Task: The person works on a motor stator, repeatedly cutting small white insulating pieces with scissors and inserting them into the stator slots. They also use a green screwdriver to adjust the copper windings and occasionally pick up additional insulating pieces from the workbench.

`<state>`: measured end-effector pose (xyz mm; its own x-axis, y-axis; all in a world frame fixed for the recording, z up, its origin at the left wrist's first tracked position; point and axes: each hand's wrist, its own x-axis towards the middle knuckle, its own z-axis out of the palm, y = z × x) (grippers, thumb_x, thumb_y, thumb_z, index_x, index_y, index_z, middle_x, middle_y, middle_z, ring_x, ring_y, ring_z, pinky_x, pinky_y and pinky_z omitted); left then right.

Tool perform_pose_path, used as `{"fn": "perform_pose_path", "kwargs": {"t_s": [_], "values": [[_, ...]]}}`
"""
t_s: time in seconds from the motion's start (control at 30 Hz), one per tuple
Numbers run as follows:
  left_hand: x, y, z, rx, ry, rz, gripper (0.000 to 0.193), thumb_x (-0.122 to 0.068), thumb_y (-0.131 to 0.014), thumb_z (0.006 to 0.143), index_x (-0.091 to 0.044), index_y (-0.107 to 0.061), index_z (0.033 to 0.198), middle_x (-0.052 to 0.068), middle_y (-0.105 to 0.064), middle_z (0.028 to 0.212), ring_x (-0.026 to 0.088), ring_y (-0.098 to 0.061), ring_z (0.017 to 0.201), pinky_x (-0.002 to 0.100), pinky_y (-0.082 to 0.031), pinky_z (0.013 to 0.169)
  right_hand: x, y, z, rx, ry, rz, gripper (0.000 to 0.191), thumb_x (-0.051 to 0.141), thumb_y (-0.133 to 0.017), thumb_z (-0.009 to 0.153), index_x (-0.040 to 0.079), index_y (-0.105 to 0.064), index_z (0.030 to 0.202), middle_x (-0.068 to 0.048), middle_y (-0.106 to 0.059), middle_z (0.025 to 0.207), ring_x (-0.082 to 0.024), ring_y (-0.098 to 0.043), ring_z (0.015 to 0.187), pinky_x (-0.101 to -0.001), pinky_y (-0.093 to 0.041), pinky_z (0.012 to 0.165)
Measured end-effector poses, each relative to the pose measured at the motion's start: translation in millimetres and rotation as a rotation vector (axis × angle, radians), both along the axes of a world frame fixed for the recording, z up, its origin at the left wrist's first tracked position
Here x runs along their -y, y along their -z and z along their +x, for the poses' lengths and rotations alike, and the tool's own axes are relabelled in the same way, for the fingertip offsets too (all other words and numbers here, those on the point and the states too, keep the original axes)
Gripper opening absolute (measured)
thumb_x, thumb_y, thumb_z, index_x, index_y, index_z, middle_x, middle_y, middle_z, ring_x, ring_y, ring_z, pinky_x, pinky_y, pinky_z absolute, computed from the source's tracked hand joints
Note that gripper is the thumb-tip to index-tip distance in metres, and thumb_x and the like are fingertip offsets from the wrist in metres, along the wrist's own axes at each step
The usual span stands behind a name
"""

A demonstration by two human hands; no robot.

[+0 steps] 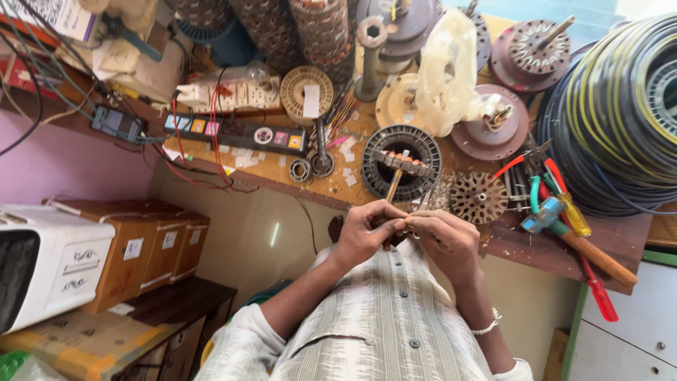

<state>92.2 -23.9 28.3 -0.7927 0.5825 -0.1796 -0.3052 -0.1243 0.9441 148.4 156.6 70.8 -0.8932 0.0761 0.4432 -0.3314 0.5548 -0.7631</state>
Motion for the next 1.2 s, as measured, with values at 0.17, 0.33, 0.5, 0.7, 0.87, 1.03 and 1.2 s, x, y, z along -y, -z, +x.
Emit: {"fn": "perform_pose_path", "kwargs": {"t_s": [0.17, 0.33, 0.5, 0.7, 0.87, 1.03, 1.2], "values": [[-1, -7, -3, -0.183, -0.107, -0.081, 0.011, -0.006, -0.07, 0.099, 0.002, -0.075, 0.105, 0.004, -0.072, 0.077, 0.003, -0.061, 0.064, 0.022, -0.051, 0.056, 14, -15, 5, 0.219, 0.143, -0.164, 0.019, 0.0, -0.078, 0.083, 0.001, -0.076, 0.102, -0.01, -0.078, 0.094, -0.015, -0.075, 0.081, -0.0271, -0.059, 0.073], [-3, -17, -8, -0.601, -0.147, -0.196, 0.01, -0.003, -0.071, 0.095, 0.001, -0.073, 0.104, 0.008, -0.075, 0.085, 0.007, -0.069, 0.073, 0.026, -0.056, 0.064, 15, -6, 4, 0.296, 0.191, -0.213, 0.013, 0.001, -0.076, 0.085, 0.0, -0.075, 0.098, -0.008, -0.079, 0.087, -0.012, -0.074, 0.075, -0.0261, -0.058, 0.068], [-4, -23, -8, -0.449, -0.114, -0.226, 0.011, -0.007, -0.072, 0.094, 0.002, -0.075, 0.1, 0.008, -0.077, 0.086, 0.009, -0.074, 0.074, 0.027, -0.059, 0.062, 14, 17, 3, 0.363, 0.227, -0.174, 0.009, 0.0, -0.074, 0.088, -0.001, -0.067, 0.093, -0.01, -0.074, 0.077, -0.016, -0.074, 0.066, -0.0292, -0.057, 0.06], [3, -21, -13, 0.145, 0.026, -0.147, 0.014, -0.013, -0.069, 0.097, 0.0, -0.073, 0.099, 0.005, -0.074, 0.081, 0.01, -0.069, 0.067, 0.026, -0.059, 0.056, 6, 36, -2, -0.075, -0.039, 0.015, 0.01, -0.003, -0.07, 0.089, 0.002, -0.063, 0.093, -0.011, -0.073, 0.093, -0.023, -0.074, 0.078, -0.0331, -0.059, 0.067], [9, -24, -2, 0.105, 0.015, -0.127, 0.012, -0.011, -0.069, 0.098, 0.001, -0.071, 0.097, 0.006, -0.074, 0.081, 0.008, -0.069, 0.067, 0.026, -0.059, 0.054, 2, 32, -1, -0.07, -0.129, 0.036, 0.01, -0.003, -0.072, 0.087, 0.002, -0.067, 0.094, -0.011, -0.074, 0.091, -0.021, -0.073, 0.074, -0.0314, -0.057, 0.063], [9, -36, 5, -0.158, -0.092, -0.249, 0.01, -0.008, -0.07, 0.094, 0.0, -0.072, 0.098, 0.005, -0.075, 0.082, 0.009, -0.072, 0.067, 0.026, -0.059, 0.053, 5, 25, 2, 0.253, -0.063, -0.262, 0.012, 0.002, -0.075, 0.087, 0.001, -0.073, 0.099, -0.008, -0.078, 0.089, -0.013, -0.076, 0.079, -0.0282, -0.061, 0.07], [8, -40, 2, -0.653, -0.179, -0.316, 0.009, -0.004, -0.074, 0.092, 0.0, -0.073, 0.1, 0.011, -0.075, 0.086, 0.017, -0.074, 0.073, 0.031, -0.057, 0.063, 11, 26, -2, 0.421, 0.021, -0.492, 0.011, 0.005, -0.072, 0.091, -0.001, -0.073, 0.101, -0.006, -0.079, 0.089, -0.01, -0.074, 0.079, -0.0255, -0.061, 0.072]]}}
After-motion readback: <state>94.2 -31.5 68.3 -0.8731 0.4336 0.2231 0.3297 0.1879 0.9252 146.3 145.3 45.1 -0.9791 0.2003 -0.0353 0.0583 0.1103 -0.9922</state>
